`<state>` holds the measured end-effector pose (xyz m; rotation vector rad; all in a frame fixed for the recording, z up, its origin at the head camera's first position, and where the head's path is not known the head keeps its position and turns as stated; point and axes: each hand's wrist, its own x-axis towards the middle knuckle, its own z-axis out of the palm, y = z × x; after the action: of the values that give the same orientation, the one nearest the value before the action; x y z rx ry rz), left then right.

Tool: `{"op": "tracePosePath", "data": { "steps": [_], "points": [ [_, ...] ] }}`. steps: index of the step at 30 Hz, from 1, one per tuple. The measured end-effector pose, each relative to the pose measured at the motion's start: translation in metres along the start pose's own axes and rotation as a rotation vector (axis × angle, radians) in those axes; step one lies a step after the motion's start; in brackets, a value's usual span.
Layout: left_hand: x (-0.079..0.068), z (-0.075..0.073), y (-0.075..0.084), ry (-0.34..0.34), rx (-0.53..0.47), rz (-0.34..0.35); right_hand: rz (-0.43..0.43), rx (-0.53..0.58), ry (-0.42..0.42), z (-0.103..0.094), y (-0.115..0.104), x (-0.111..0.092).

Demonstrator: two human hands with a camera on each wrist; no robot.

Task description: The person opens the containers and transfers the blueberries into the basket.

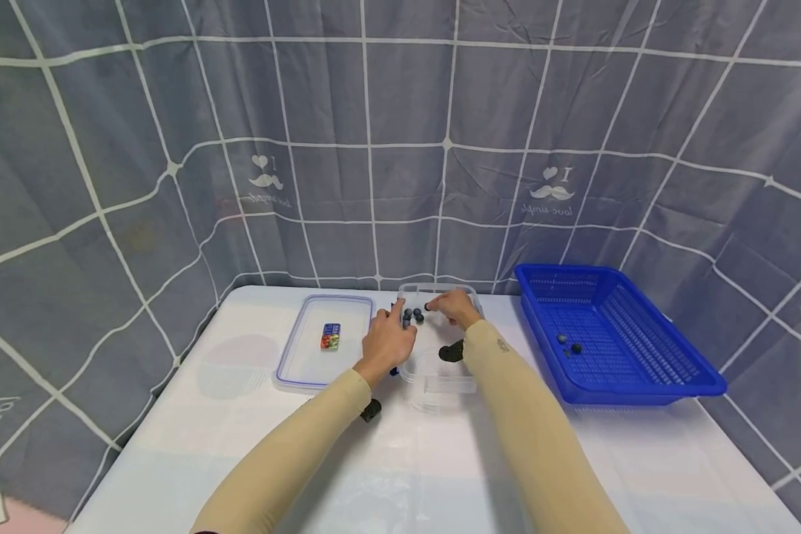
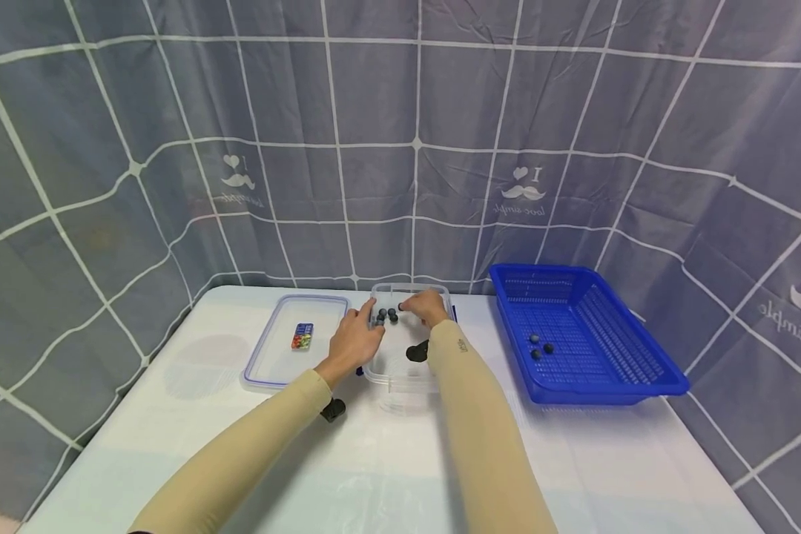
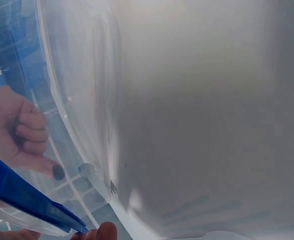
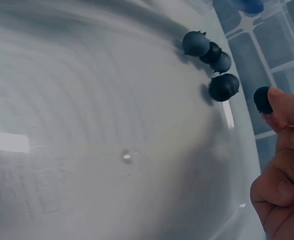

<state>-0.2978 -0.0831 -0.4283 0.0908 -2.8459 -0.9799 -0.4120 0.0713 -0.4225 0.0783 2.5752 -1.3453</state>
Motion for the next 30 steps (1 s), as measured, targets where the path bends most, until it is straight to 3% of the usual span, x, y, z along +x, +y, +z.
{"op": "tracePosePath", "data": {
  "steps": [5,16,30],
  "points": [
    [0.000,0.001,-0.001,0.002,0.010,-0.012,-0.027,0.072,-0.032,-0.003,-0.009,-0.005],
    [0.001,0.002,0.002,-0.007,0.006,-0.005,-0.100,0.045,-0.061,-0.033,-0.026,-0.010],
    [0.001,0.001,0.001,-0.001,-0.008,0.002,-0.130,-0.059,-0.056,-0.078,-0.026,-0.025]
  ]
}}
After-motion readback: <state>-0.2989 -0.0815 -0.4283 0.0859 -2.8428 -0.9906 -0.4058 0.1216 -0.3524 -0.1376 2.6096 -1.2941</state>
